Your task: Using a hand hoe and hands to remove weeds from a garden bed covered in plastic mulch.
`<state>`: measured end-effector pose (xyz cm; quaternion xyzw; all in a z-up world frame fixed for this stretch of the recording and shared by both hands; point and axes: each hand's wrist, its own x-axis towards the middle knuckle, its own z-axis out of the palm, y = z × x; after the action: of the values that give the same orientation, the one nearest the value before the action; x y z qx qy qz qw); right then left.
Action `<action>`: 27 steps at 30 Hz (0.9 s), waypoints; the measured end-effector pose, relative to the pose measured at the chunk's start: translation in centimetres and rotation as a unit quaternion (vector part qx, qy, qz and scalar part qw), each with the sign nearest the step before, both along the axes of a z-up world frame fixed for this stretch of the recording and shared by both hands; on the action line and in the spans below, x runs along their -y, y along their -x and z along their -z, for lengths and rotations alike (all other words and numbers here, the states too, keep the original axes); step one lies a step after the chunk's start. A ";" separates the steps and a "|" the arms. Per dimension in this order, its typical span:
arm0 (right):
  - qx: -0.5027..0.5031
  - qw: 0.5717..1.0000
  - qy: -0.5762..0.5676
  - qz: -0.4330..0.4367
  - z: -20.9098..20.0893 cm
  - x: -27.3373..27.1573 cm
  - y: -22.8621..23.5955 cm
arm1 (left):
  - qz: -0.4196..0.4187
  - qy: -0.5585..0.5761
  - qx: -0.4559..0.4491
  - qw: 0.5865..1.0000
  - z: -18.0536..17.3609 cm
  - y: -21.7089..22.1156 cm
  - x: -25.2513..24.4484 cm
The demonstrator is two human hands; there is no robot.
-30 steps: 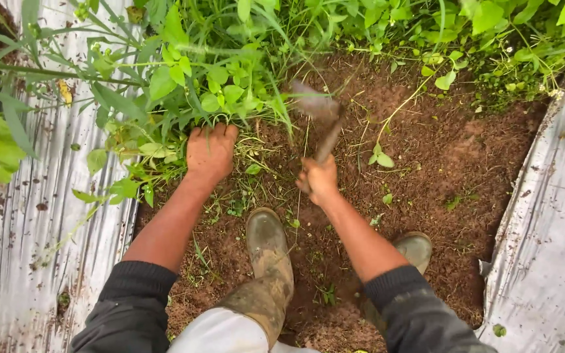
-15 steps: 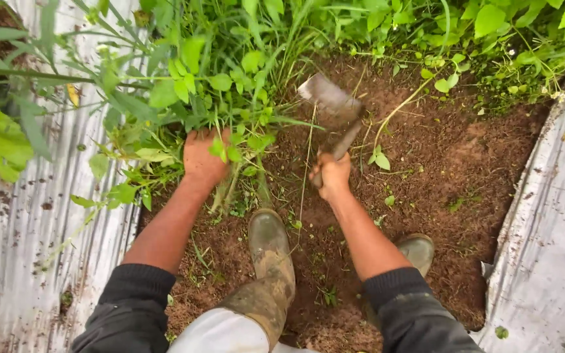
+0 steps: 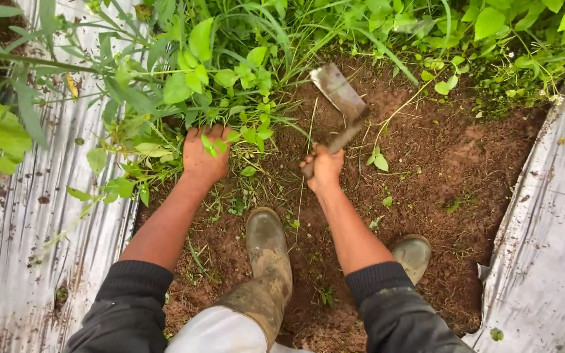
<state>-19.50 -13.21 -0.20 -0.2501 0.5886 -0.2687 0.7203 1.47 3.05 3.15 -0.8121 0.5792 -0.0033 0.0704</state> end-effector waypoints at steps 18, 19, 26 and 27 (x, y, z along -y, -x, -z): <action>-0.131 0.988 -0.008 -0.081 -7.7 -6.5 4.8 | 0.059 -0.004 -0.024 0.998 -1.6 0.1 0.1; -0.133 0.988 -0.007 -0.080 -5.8 -6.5 5.6 | 0.060 -0.003 -0.026 0.998 -1.4 0.0 0.3; -0.174 0.982 0.041 0.062 -2.0 -6.5 10.7 | 0.175 -0.066 -0.071 0.980 -3.5 2.6 1.5; -0.177 0.981 0.056 0.056 -1.9 -6.1 11.3 | 0.209 -0.070 -0.070 0.973 -5.6 3.3 2.3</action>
<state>-30.84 -7.14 1.71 -0.3002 0.7042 -0.2925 0.5731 -1.86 0.74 8.75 -0.6643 0.7385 0.0793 0.0838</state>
